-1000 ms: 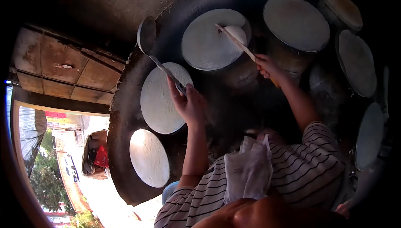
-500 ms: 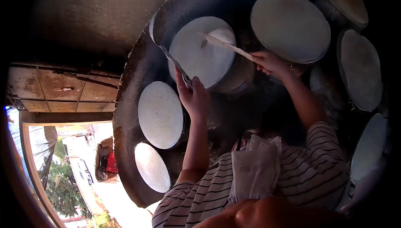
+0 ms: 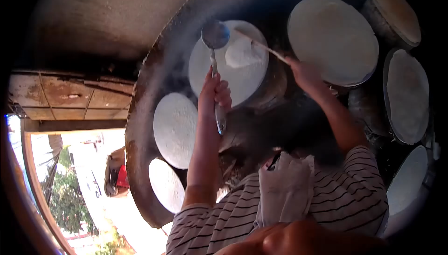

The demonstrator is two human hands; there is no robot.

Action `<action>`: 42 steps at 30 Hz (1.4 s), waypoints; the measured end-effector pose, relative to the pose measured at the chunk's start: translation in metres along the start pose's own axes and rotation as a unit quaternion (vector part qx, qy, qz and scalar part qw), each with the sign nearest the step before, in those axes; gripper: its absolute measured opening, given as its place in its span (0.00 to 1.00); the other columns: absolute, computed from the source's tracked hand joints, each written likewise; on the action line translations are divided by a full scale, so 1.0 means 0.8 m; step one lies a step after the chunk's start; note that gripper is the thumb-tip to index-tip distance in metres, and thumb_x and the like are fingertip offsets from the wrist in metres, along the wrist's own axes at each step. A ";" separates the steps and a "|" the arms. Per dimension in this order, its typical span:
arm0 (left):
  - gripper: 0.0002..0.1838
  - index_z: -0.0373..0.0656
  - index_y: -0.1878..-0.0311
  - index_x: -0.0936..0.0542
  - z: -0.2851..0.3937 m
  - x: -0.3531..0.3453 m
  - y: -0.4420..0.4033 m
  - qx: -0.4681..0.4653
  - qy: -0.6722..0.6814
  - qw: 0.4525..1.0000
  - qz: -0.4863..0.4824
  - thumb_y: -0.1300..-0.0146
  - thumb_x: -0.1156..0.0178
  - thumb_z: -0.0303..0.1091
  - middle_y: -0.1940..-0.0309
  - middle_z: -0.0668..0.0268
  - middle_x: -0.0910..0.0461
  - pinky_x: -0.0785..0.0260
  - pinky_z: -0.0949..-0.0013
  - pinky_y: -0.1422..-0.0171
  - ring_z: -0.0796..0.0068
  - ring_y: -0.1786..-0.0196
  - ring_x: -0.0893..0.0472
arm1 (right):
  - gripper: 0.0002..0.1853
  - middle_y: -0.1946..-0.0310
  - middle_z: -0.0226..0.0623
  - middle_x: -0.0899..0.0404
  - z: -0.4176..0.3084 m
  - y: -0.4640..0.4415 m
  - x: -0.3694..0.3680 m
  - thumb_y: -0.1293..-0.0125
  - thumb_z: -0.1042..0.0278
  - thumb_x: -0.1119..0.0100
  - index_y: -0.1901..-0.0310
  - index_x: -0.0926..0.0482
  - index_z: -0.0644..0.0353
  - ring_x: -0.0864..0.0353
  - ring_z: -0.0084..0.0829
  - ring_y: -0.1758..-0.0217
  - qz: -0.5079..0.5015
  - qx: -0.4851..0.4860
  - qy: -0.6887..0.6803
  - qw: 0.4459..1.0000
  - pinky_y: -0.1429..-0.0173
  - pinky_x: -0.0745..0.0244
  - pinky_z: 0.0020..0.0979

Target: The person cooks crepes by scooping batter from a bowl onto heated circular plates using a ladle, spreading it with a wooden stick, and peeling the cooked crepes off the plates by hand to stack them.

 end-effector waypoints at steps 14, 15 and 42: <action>0.11 0.49 0.71 0.40 -0.122 0.013 -0.024 -0.081 0.157 0.974 0.142 0.33 0.52 0.30 0.83 0.75 0.42 0.41 0.79 0.82 0.84 0.84 0.40 | 0.15 0.74 0.48 0.21 -0.082 0.093 -0.071 0.34 0.67 0.48 0.48 0.24 0.62 0.20 0.38 0.77 -0.084 -0.109 -0.332 0.933 0.70 0.28 0.38; 0.10 0.48 0.71 0.40 -0.136 0.002 -0.019 -0.111 0.168 0.971 0.130 0.33 0.52 0.31 0.83 0.75 0.42 0.41 0.77 0.81 0.84 0.84 0.40 | 0.15 0.73 0.49 0.21 -0.086 0.085 -0.086 0.35 0.67 0.47 0.48 0.24 0.60 0.19 0.39 0.75 -0.048 -0.027 -0.313 0.948 0.70 0.28 0.39; 0.21 0.51 0.82 0.42 -0.295 0.457 0.674 -0.434 0.596 0.614 0.282 0.29 0.55 0.38 0.90 0.75 0.45 0.41 0.79 0.83 0.83 0.88 0.42 | 0.18 0.78 0.19 0.33 -0.213 0.326 -0.158 0.37 0.69 0.40 0.44 0.23 0.56 0.41 0.10 0.83 -0.413 -0.094 -0.433 0.796 0.82 0.47 0.15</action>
Point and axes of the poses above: each hand's wrist, its own y-axis away from the middle knuckle, its own x-axis out of the back of the hand, z = x × y, the point moved 2 cm from there along -y, towards the middle knuckle
